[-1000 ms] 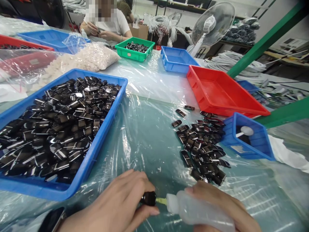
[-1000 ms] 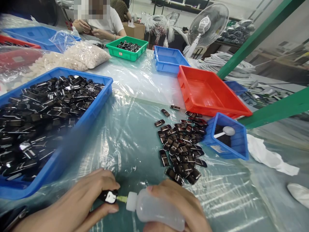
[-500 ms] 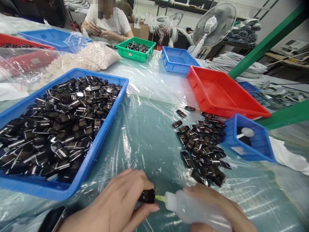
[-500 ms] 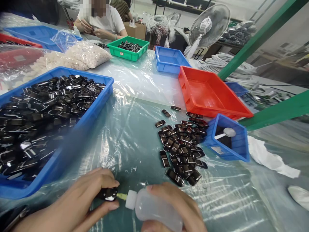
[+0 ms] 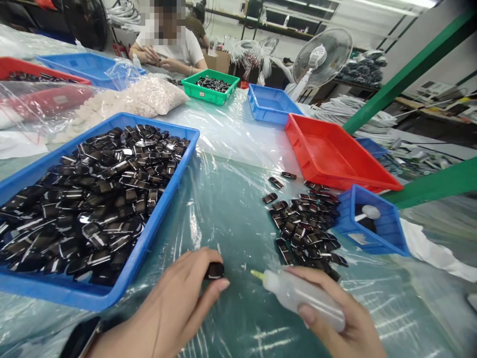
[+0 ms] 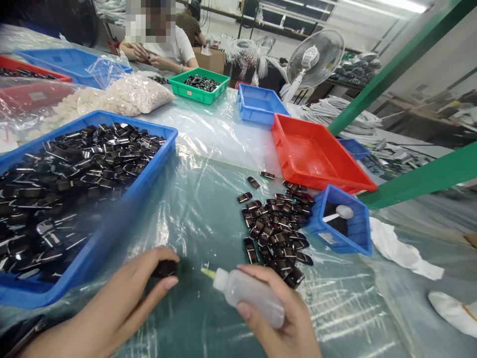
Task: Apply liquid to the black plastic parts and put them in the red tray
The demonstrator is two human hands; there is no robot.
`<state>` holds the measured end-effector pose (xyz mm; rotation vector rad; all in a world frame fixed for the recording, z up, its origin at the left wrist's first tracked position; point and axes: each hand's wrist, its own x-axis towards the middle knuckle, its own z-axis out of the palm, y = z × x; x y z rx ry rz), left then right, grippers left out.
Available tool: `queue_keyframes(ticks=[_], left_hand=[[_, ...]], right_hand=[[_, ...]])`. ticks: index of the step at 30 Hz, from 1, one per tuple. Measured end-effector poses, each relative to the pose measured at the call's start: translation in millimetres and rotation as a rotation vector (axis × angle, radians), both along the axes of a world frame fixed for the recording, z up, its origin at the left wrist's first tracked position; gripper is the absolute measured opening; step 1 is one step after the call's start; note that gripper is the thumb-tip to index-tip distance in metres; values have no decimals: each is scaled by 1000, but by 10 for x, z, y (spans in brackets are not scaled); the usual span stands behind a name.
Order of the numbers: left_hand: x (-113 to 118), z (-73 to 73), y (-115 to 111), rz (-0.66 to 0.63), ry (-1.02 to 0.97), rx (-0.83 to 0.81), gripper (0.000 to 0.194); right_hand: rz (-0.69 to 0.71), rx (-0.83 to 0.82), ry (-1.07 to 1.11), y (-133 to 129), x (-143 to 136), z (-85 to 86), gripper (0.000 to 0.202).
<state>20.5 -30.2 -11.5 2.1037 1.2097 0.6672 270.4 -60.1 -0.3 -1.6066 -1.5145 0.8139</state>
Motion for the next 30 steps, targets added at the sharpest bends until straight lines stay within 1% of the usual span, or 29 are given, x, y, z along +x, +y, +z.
queue_keyframes(ticks=[3,4,6,8,10,13,15,16,18,21,23,25,27,30], left_hand=[[7,19,-6,107,-27,-109,18],[12,28,-11,129,-38,-128,20],[24,39,-23,143,-61,-141,21],[33,33,-33,127,-81,-135,20],[36,17,-38,123,-93,-125,19],[36,3,-32,143,-101,-119,21],[35,7,-20,137,-104,-116,21],[35,11,-13,131,-111,-113,21],[36,13,-1,113,-126,-107,21],[39,0,5,74,-135,-101,21],[41,-12,0,29,-132,-99,19],[43,-20,-7,-2,-141,-85,18],[46,-22,-14,-13,-159,-68,19],[48,-21,-23,-39,-174,-68,18]], right_hand=[[49,-23,21,104,11,-48,33],[58,2,28,151,-14,-72,35],[68,72,56,258,-108,-122,32],[88,96,41,362,-225,-172,26],[99,118,-3,426,-317,-213,24],[49,206,-102,398,-356,-245,36],[32,300,-172,318,-335,-239,34],[60,342,-205,276,-322,-228,28],[189,383,-261,215,-312,-202,20],[391,350,-316,211,-342,-187,26],[444,307,-325,247,-373,-202,29],[442,267,-299,276,-393,-216,29],[404,230,-236,279,-402,-208,26],[325,156,-61,231,-420,-138,17]])
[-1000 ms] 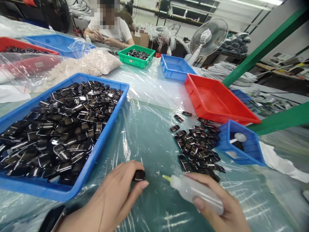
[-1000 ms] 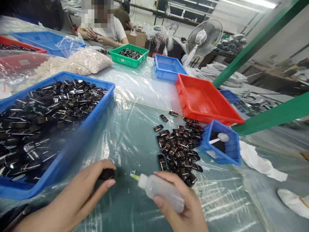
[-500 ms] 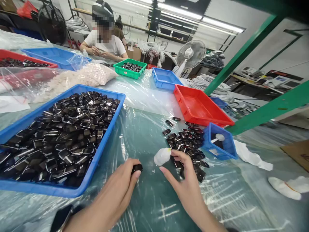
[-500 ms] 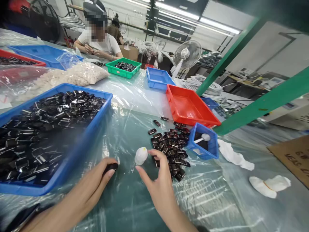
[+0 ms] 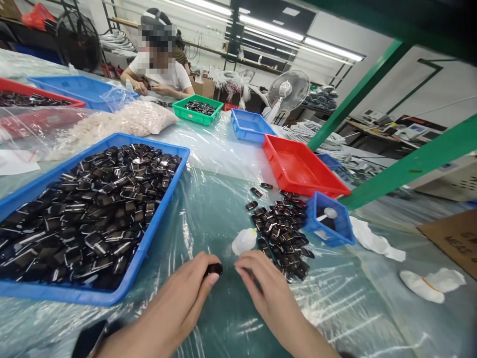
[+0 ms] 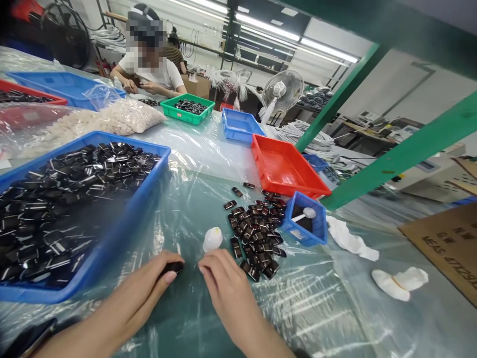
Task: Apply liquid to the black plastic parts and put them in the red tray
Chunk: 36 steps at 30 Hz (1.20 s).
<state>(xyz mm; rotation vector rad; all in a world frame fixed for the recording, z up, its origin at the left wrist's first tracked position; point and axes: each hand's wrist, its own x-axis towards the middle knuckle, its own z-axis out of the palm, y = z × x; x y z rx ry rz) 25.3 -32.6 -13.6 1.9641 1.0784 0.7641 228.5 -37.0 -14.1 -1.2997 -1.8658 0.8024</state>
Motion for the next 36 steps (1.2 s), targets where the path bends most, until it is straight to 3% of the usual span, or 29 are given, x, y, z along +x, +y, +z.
queue_keyframes(ticks=[3,8,16,36], left_hand=[[-3,-14,-10,-92,-18,6,16],[-7,-69,-24,-151,-64,113,16],[5,-20,-37,-185,-26,221,29],[8,-73,-52,-244,9,269,30]], right_hand=[[-43,-190,226,-70,-43,91,12],[-7,-515,577,-154,-133,159,23],[9,-763,858,-179,-151,198,23],[91,-904,967,-172,-125,186,24]])
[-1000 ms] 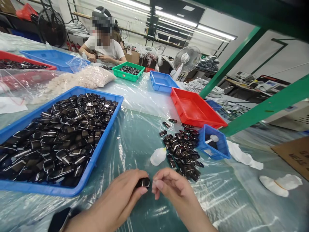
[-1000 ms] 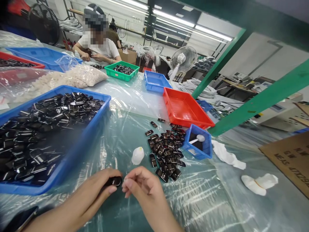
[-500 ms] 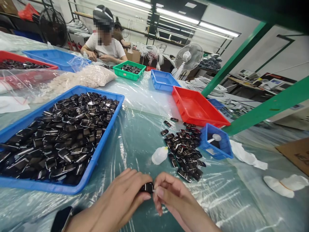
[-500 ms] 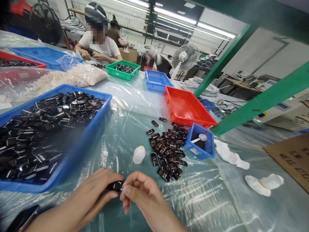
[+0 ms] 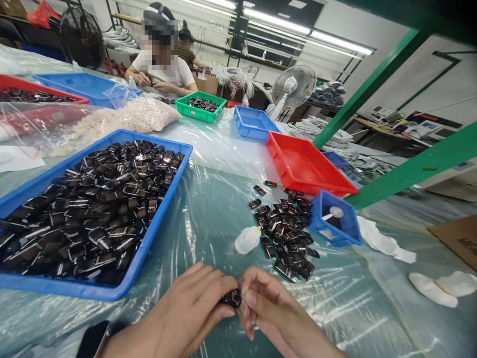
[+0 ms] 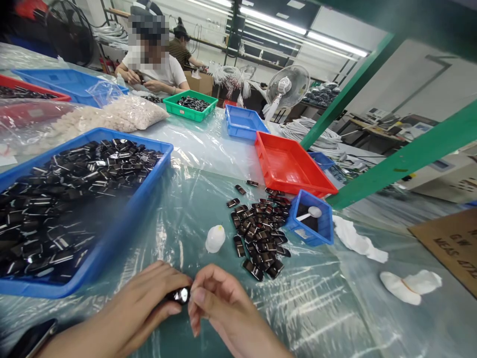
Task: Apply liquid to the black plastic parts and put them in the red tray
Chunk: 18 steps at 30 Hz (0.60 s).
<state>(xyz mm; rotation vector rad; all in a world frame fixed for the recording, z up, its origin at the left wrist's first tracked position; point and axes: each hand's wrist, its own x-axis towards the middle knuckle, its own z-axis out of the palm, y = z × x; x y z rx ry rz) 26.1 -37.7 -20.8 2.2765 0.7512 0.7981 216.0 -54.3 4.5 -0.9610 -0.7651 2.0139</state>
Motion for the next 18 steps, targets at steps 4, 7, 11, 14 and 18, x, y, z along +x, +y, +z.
queue_keyframes(ticks=[4,7,11,14,18], left_hand=[[-4,16,16,16,-39,31,29],[-13,58,27,-34,-15,43,26],[-14,81,34,-42,-1,20,28],[-6,71,51,-53,-30,42,29],[14,125,27,-31,-28,143,31]], right_hand=[[14,5,12,-1,0,-10,26],[16,16,7,-5,3,-22,26],[7,27,-13,-15,12,-33,24],[-3,24,-35,-11,8,-51,28],[34,28,-67,7,-28,-102,35]])
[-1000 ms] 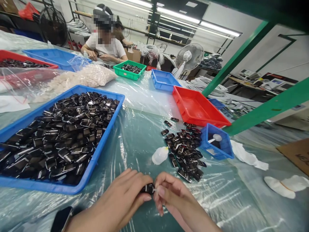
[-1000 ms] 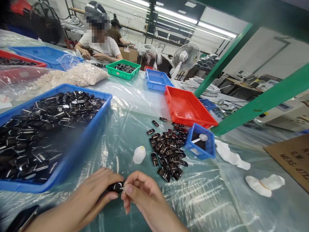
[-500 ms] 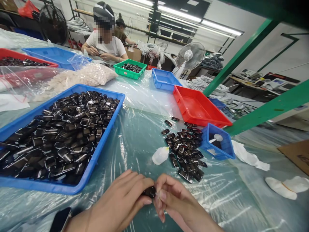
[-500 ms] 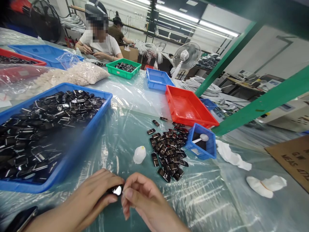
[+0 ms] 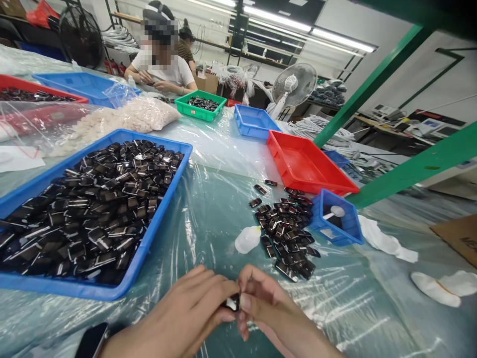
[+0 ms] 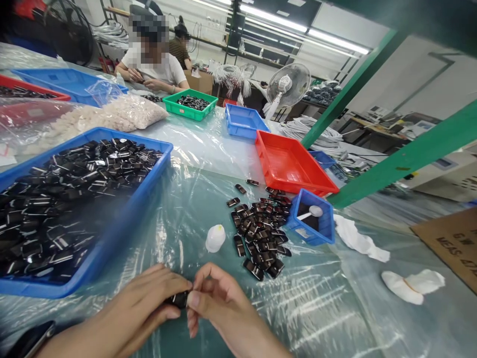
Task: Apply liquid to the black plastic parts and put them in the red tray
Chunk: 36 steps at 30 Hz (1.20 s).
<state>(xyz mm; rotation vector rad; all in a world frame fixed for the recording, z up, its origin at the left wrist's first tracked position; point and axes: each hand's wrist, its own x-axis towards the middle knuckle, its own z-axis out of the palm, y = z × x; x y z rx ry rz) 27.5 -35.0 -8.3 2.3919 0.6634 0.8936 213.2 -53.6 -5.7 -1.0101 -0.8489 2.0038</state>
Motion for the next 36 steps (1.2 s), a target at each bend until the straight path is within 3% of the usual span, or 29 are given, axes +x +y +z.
queue_keyframes(ticks=[5,6,7,9,11,13,16,17,19,22,25,30,36], left_hand=[[-50,299,-85,79,158,354,30],[-105,366,-66,170,182,441,29],[-184,425,-25,293,192,518,27],[-396,504,112,670,202,582,23],[-617,518,280,1026,282,563,28],[-743,472,411,1096,313,567,39],[-642,350,426,1004,336,581,42],[-543,305,382,938,340,582,40],[-308,210,250,780,345,578,33],[4,48,70,558,345,546,28],[216,-107,50,423,343,480,28],[625,-204,399,337,327,328,21],[1173,-214,944,414,285,180,28]], right_hand=[[79,104,-14,-53,43,51,41],[58,161,-53,-67,99,76,36],[-56,340,-247,-73,169,95,30],[-298,666,-639,-51,321,101,26],[-526,831,-845,23,423,58,33],[-574,884,-897,129,426,-23,48],[-493,807,-874,290,291,-155,69],[-416,743,-846,332,243,-189,67],[-351,697,-807,391,190,-227,45],[-408,700,-762,414,260,-194,28],[-550,704,-704,387,441,-82,33],[-716,687,-595,338,655,69,37],[-670,662,-531,275,671,86,30]])
